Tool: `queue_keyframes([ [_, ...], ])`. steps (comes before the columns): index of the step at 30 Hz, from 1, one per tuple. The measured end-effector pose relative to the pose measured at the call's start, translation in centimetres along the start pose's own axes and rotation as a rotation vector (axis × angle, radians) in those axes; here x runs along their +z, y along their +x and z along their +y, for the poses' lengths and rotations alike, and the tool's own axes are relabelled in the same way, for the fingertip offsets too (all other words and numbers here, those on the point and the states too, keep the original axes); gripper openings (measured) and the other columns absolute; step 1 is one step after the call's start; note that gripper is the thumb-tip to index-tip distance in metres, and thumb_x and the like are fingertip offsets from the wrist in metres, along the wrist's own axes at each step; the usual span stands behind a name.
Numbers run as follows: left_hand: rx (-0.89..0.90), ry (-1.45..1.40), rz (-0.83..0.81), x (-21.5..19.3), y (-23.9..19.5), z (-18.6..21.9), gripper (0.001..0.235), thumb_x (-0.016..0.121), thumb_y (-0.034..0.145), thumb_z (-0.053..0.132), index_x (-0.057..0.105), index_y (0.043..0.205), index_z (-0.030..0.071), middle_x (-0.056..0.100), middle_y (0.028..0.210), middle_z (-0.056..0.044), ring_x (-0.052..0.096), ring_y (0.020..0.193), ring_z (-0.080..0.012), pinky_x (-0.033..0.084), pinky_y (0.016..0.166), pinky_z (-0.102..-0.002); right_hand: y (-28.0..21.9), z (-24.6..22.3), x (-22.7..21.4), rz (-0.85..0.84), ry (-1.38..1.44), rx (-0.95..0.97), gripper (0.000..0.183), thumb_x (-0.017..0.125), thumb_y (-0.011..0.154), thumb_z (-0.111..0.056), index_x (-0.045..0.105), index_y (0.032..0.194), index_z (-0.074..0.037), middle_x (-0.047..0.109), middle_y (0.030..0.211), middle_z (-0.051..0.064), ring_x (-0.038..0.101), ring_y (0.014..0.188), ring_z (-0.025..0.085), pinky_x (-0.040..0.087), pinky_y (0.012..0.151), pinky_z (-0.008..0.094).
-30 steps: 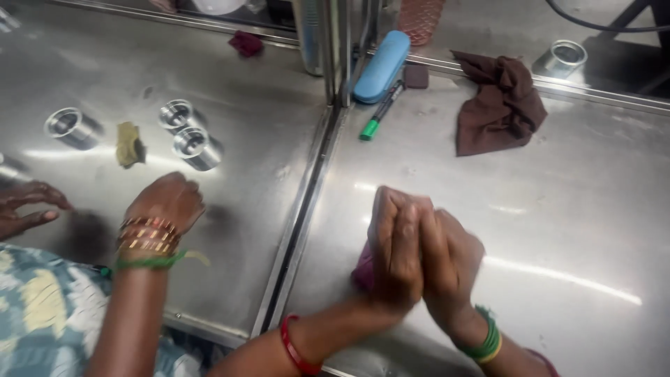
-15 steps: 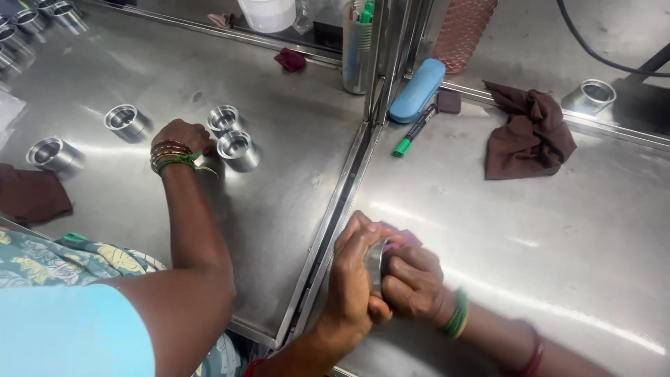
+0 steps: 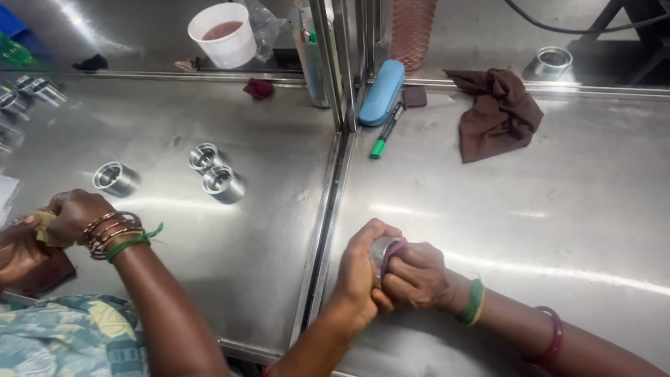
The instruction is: The person wipes metal rings with a cloth, marks them with a pen, and places them on a table.
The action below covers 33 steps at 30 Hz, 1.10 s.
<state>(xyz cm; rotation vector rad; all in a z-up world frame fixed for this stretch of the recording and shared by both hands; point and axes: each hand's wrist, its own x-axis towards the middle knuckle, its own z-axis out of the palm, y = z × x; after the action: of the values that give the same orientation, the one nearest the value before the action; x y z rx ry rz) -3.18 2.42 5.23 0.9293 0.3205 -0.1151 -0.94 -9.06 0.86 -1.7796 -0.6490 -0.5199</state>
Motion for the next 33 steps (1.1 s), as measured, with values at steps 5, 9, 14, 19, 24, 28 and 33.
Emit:
queue_keyframes([
  [5, 0.424, 0.344, -0.080, -1.1, 0.2, -2.0, 0.036, 0.036, 0.102, 0.030, 0.054, 0.089, 0.002, 0.052, 0.087, -0.010, 0.053, 0.085, -0.0218, 0.048, 0.084, -0.037, -2.0, -1.9, 0.8, 0.087, -0.154, -0.201, 0.024, 0.056, 0.093, -0.017, 0.054, 0.073, -0.005, 0.049, 0.069, 0.008, 0.047, 0.062, 0.024, 0.038, 0.060, 0.038],
  [9, 0.785, 0.538, -0.046, -0.6, 1.6, -2.4, 0.033, 0.037, 0.100, 0.027, 0.055, 0.095, 0.001, 0.053, 0.096, -0.009, 0.057, 0.091, -0.0208, 0.048, 0.086, -0.038, 0.8, -4.1, 0.6, 0.084, -0.009, 0.284, 0.032, 0.057, 0.099, -0.022, 0.050, 0.077, 0.001, 0.046, 0.069, 0.011, 0.045, 0.065, 0.024, 0.041, 0.061, 0.036],
  [14, 0.984, 0.555, -0.128, -0.1, 3.9, -2.4, 0.036, 0.043, 0.102, 0.031, 0.040, 0.115, -0.002, 0.048, 0.112, -0.014, 0.052, 0.098, -0.0206, 0.048, 0.087, -0.039, 2.6, -4.2, -0.8, 0.053, 0.233, 0.442, 0.029, 0.049, 0.102, -0.025, 0.055, 0.090, 0.001, 0.056, 0.078, 0.009, 0.054, 0.068, 0.022, 0.048, 0.060, 0.033],
  [19, -0.138, 0.246, -0.084, 1.0, 0.2, 0.0, 0.030, 0.044, 0.102, 0.036, 0.052, 0.107, 0.007, 0.050, 0.109, -0.012, 0.050, 0.092, -0.0209, 0.035, 0.075, -0.038, -1.2, 1.7, -0.5, 0.106, -0.228, -0.521, 0.031, 0.051, 0.106, -0.024, 0.059, 0.086, -0.003, 0.060, 0.077, 0.011, 0.058, 0.067, 0.024, 0.047, 0.059, 0.038],
  [24, 0.959, 0.897, -0.328, -0.7, 0.5, -2.5, 0.038, 0.037, 0.104, 0.035, 0.056, 0.108, 0.002, 0.053, 0.100, -0.009, 0.058, 0.095, -0.0201, 0.053, 0.084, -0.037, -2.4, -1.1, 1.0, 0.197, -0.100, -0.350, 0.040, 0.047, 0.109, -0.029, 0.064, 0.092, 0.002, 0.063, 0.080, 0.011, 0.058, 0.067, 0.020, 0.046, 0.057, 0.034],
  [28, 1.048, 0.747, -0.122, 0.7, 0.2, -1.9, 0.029, 0.039, 0.106, 0.021, 0.057, 0.100, 0.000, 0.053, 0.093, -0.011, 0.056, 0.086, -0.0197, 0.052, 0.075, -0.035, -4.1, -1.3, 1.5, 0.151, 0.103, 0.461, 0.042, 0.049, 0.101, -0.035, 0.060, 0.077, -0.002, 0.057, 0.062, 0.006, 0.055, 0.054, 0.016, 0.043, 0.047, 0.031],
  [33, 1.038, 0.547, -0.191, 0.8, 0.2, -1.5, 0.031, 0.039, 0.107, 0.024, 0.056, 0.100, -0.001, 0.056, 0.097, -0.012, 0.058, 0.088, -0.0205, 0.053, 0.081, -0.036, -2.1, -1.5, -0.8, 0.181, 0.270, 0.530, 0.037, 0.051, 0.103, -0.037, 0.065, 0.087, -0.007, 0.059, 0.071, 0.004, 0.053, 0.063, 0.015, 0.046, 0.053, 0.029],
])
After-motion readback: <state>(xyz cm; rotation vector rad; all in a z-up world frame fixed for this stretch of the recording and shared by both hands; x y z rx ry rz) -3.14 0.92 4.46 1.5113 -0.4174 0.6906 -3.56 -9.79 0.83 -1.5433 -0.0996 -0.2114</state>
